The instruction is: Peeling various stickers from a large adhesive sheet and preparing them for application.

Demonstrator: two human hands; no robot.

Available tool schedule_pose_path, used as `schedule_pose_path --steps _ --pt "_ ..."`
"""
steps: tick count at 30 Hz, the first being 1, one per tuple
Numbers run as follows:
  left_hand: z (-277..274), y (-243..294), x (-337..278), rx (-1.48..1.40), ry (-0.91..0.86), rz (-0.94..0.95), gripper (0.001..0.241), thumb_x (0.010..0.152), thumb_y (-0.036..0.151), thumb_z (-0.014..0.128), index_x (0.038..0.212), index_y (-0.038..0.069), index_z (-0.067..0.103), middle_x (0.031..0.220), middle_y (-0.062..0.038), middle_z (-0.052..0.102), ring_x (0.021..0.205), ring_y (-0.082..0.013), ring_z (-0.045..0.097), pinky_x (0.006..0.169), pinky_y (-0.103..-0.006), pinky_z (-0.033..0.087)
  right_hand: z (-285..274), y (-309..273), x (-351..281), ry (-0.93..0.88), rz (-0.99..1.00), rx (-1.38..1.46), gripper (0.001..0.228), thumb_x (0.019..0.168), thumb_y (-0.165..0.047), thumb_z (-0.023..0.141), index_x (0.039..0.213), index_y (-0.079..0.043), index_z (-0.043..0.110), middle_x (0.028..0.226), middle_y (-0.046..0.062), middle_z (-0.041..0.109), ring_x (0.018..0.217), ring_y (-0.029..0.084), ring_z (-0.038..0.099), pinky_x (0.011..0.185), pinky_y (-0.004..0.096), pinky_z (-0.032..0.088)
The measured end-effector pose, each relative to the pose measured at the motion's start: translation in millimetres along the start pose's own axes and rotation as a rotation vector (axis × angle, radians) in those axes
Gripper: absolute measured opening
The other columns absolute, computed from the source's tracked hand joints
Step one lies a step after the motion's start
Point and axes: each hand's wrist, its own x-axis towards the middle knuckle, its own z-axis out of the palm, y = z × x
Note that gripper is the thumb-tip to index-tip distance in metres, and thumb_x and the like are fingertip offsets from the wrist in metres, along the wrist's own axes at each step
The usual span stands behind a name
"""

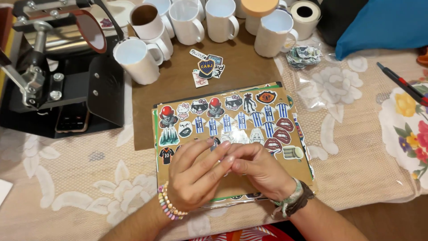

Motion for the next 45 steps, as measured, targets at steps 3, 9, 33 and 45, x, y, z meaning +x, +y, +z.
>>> schedule_pose_path --steps 3,9,33,45 --pt "-2 3 -2 -0.007 -0.043 -0.003 0.024 0.102 0.014 0.051 0.116 0.008 0.069 0.126 -0.014 0.068 0.103 -0.0345 0.069 0.089 -0.0481 0.057 1 -4 -3 -0.020 -0.025 -0.066 0.017 0.086 -0.021 0.079 0.087 -0.004 0.075 0.088 0.005 0.071 0.086 0.015 0.062 0.085 0.029 0.047" --pt "-8 -4 -13 -0.201 -0.214 -0.292 0.040 0.099 0.020 0.065 0.132 0.000 0.058 0.113 -0.012 0.075 0.098 -0.0311 0.070 0.090 -0.0421 0.055 -22 -26 -13 0.183 0.002 -0.492 0.009 0.091 -0.006 0.069 0.097 -0.004 0.076 0.093 0.008 0.077 0.071 0.012 0.066 0.055 0.024 0.053" --pt "21 7 -31 0.314 -0.857 0.162 0.023 0.096 0.016 0.053 0.106 0.002 0.067 0.109 -0.023 0.071 0.092 -0.0318 0.070 0.076 -0.0368 0.054 -19 12 -53 0.112 -0.637 -1.708 0.020 0.093 -0.018 0.067 0.109 -0.008 0.067 0.111 0.005 0.075 0.103 0.022 0.072 0.096 0.039 0.055" --pt "19 -11 -17 0.262 -0.657 0.500 0.024 0.101 0.014 0.046 0.100 0.003 0.067 0.097 -0.021 0.073 0.095 -0.0355 0.071 0.081 -0.0412 0.058 -23 11 -52 0.134 -0.557 -1.593 0.016 0.093 -0.019 0.065 0.105 -0.010 0.069 0.107 0.002 0.077 0.104 0.021 0.073 0.096 0.037 0.055"
